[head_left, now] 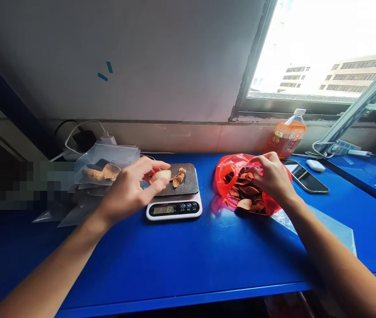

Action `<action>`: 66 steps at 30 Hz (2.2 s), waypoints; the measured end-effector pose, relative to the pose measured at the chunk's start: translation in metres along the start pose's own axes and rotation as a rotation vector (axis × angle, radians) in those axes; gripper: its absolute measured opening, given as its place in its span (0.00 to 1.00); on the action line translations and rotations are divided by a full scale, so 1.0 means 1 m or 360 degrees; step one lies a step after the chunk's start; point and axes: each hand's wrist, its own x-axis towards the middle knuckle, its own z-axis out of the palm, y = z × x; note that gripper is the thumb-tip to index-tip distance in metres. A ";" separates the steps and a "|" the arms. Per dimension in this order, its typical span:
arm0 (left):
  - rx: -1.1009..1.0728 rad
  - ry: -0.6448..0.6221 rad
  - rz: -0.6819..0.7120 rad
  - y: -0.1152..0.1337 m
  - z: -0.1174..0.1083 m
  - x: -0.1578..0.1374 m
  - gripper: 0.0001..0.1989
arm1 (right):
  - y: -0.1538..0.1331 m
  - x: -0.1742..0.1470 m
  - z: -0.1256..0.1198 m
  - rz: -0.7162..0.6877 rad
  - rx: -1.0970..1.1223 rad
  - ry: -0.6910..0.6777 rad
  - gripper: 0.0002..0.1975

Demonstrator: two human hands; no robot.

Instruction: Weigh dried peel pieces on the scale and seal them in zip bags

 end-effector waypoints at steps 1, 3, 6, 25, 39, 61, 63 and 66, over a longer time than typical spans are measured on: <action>-0.0056 -0.0113 0.0051 0.007 0.003 -0.006 0.15 | -0.003 -0.001 0.003 -0.0019 -0.0024 -0.0043 0.07; -0.0143 -0.0356 0.0233 0.020 0.015 -0.017 0.13 | -0.014 -0.003 0.006 -0.0001 -0.0107 -0.0129 0.06; -0.0231 -0.0616 0.0703 0.034 0.039 -0.033 0.13 | -0.031 -0.003 0.005 0.0158 -0.0217 -0.0149 0.12; 0.0166 -0.1070 0.0848 0.038 0.057 -0.045 0.09 | -0.006 0.002 -0.010 -0.0174 -0.0051 -0.0467 0.10; 0.0210 -0.1051 0.0838 0.042 0.055 -0.055 0.08 | -0.039 -0.004 0.022 -0.0270 0.0035 -0.0573 0.12; 0.0163 -0.1026 0.0846 0.047 0.059 -0.056 0.08 | -0.191 0.030 0.004 -0.1010 0.1135 -0.0554 0.03; 0.0197 -0.0985 0.0932 0.044 0.061 -0.058 0.07 | -0.195 0.042 0.025 -0.0924 0.1126 -0.0472 0.02; 0.0253 -0.0977 0.1013 0.042 0.061 -0.060 0.07 | -0.195 0.047 0.044 -0.0909 0.1003 -0.0569 0.02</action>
